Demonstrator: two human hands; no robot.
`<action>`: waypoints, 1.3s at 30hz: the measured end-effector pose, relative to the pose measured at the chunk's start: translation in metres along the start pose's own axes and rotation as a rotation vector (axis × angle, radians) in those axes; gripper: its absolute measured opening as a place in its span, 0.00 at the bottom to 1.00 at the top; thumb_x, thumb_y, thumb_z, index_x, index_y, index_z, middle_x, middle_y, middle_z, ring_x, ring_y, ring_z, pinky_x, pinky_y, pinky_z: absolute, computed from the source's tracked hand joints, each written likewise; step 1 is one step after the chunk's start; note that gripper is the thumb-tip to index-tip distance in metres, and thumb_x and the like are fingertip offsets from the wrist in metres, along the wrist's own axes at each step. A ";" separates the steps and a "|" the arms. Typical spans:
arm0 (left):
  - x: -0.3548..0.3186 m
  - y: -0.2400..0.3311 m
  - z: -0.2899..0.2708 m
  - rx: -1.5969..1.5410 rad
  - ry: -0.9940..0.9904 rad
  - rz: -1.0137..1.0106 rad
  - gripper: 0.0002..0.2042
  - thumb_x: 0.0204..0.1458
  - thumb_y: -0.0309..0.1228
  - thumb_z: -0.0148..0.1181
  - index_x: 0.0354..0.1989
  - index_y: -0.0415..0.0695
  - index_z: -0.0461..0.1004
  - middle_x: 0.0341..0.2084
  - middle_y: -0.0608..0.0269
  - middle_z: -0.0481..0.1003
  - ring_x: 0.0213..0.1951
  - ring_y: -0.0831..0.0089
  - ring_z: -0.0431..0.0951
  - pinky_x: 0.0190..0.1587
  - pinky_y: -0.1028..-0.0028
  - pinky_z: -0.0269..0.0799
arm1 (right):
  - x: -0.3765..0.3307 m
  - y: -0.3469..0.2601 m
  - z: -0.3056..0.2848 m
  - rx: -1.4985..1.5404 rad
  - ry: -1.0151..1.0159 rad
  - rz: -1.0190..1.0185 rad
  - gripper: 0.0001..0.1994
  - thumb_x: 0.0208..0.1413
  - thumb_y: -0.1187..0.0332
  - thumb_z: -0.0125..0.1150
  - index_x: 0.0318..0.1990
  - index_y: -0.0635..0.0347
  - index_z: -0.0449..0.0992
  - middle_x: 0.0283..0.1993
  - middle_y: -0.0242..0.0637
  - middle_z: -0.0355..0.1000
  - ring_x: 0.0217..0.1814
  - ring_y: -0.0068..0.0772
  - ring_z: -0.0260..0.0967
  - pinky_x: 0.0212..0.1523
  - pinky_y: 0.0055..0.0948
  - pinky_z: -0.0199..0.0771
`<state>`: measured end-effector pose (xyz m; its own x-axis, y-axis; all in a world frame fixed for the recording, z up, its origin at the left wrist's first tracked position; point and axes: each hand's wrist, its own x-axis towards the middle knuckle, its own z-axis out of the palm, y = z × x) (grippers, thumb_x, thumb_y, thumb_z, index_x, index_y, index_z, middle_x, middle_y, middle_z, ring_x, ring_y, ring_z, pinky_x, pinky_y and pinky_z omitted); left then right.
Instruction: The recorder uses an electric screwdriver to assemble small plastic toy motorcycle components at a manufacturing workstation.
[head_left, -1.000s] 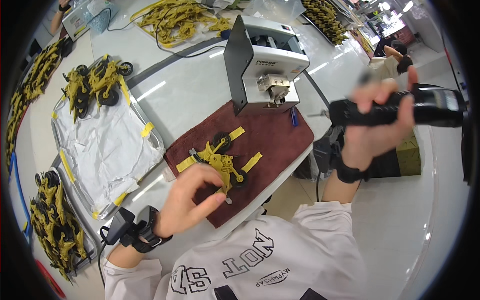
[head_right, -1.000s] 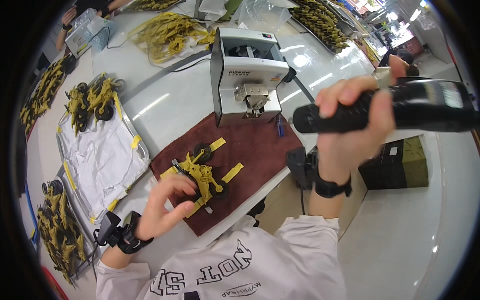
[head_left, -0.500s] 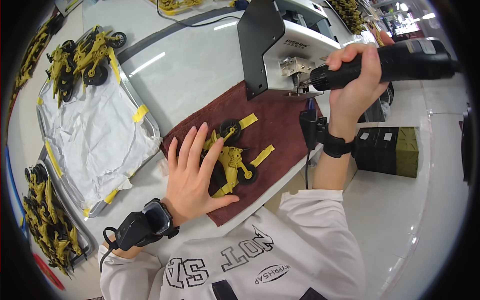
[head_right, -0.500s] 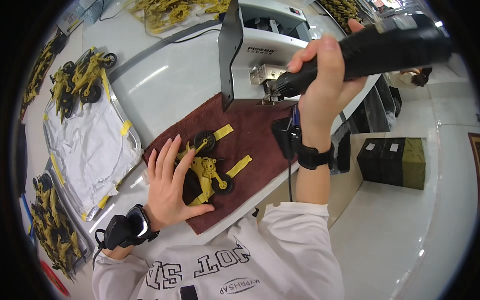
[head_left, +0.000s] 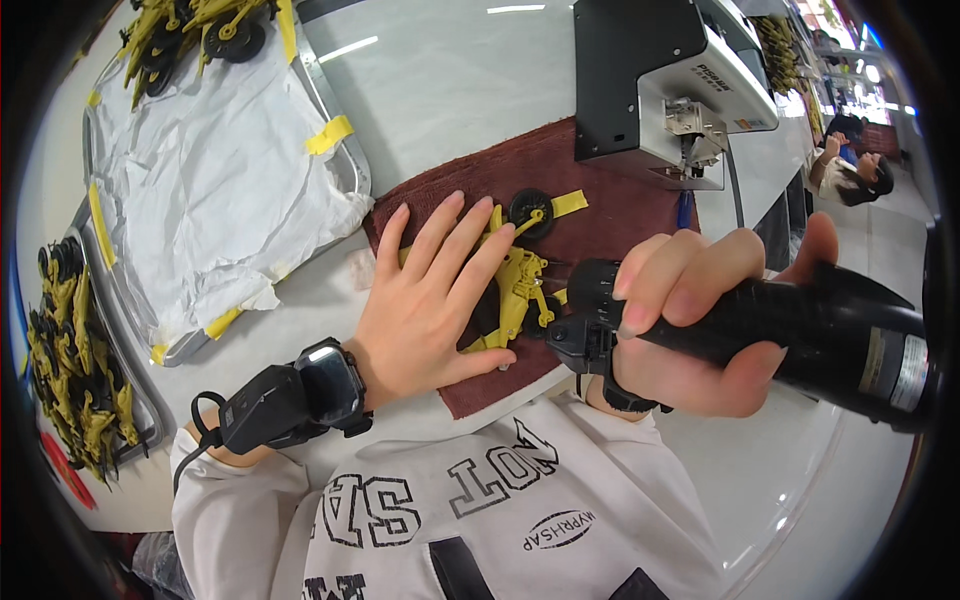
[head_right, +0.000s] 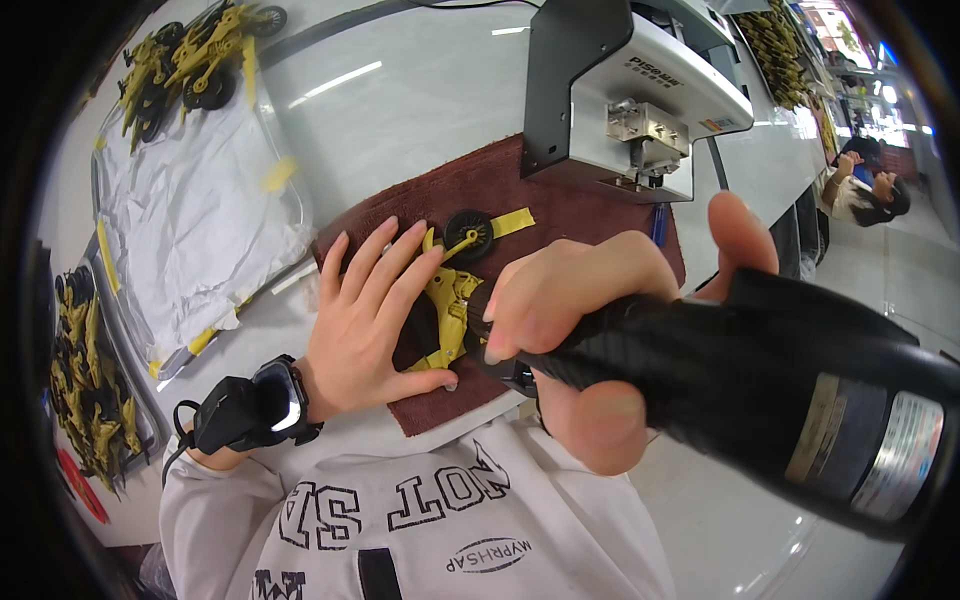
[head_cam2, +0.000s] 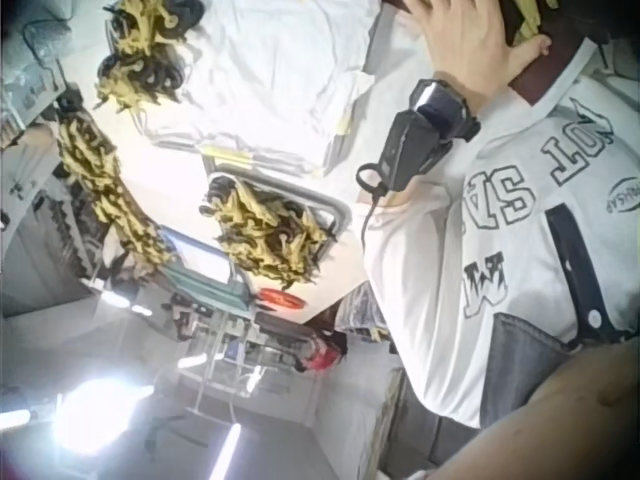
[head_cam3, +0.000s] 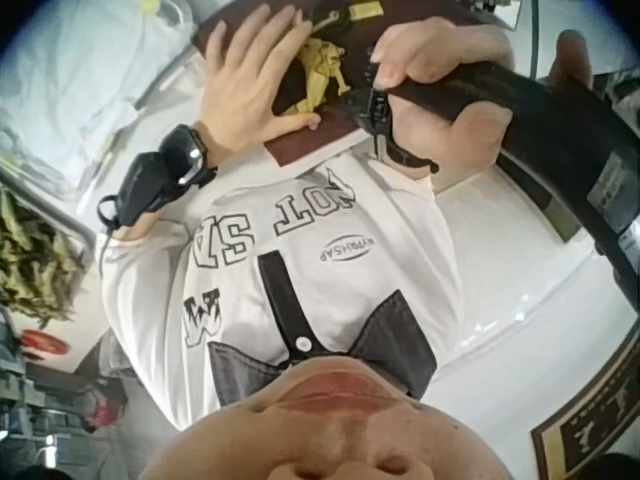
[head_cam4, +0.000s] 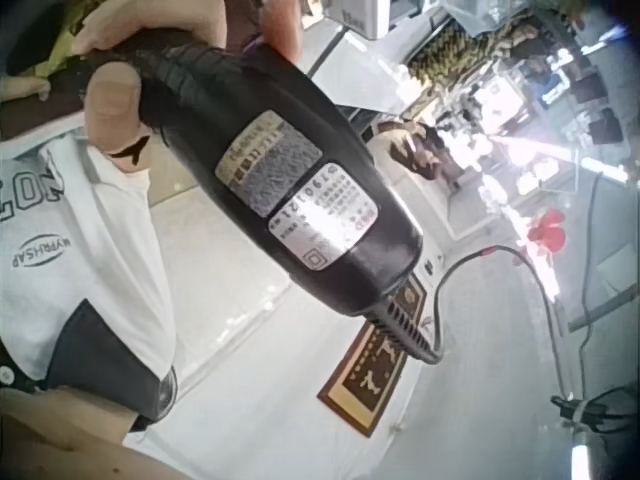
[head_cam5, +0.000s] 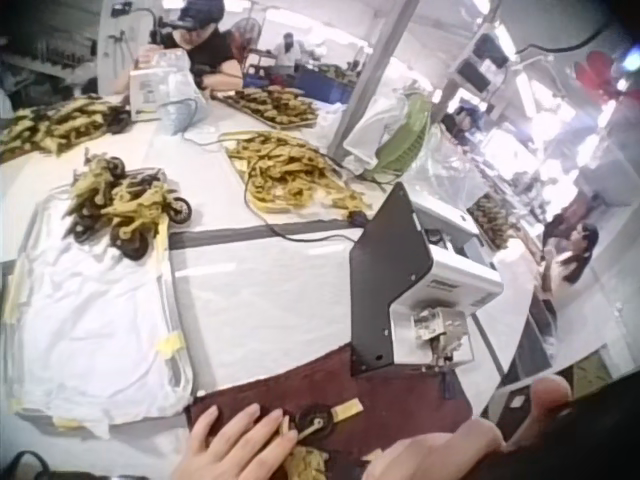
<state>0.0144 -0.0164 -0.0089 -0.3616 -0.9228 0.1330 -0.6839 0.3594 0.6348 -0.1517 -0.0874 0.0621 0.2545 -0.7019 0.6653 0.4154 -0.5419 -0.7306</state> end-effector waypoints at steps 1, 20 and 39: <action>0.000 0.000 0.000 -0.011 -0.001 0.003 0.47 0.32 0.51 0.68 0.63 0.42 0.55 0.61 0.49 0.55 0.64 0.51 0.52 0.62 0.48 0.40 | 0.000 0.001 0.000 0.003 -0.033 -0.014 0.36 0.57 0.51 0.43 0.67 0.61 0.39 0.27 0.40 0.61 0.15 0.31 0.59 0.18 0.31 0.64; -0.005 -0.001 0.002 -0.109 0.108 0.033 0.35 0.40 0.54 0.63 0.55 0.46 0.66 0.60 0.49 0.58 0.62 0.49 0.55 0.61 0.48 0.43 | -0.013 -0.005 -0.003 -0.032 0.087 0.123 0.42 0.57 0.54 0.54 0.66 0.57 0.30 0.28 0.45 0.67 0.19 0.36 0.65 0.24 0.35 0.71; -0.007 -0.005 0.005 -0.183 0.313 0.202 0.07 0.40 0.32 0.65 0.30 0.51 0.77 0.42 0.66 0.74 0.53 0.60 0.67 0.58 0.54 0.49 | -0.002 -0.014 0.012 0.241 0.023 0.107 0.32 0.60 0.52 0.44 0.65 0.64 0.47 0.28 0.33 0.59 0.18 0.25 0.57 0.25 0.28 0.61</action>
<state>0.0169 -0.0116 -0.0173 -0.2477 -0.8438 0.4760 -0.4843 0.5334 0.6935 -0.1471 -0.0728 0.0729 0.2890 -0.7613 0.5804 0.5835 -0.3405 -0.7373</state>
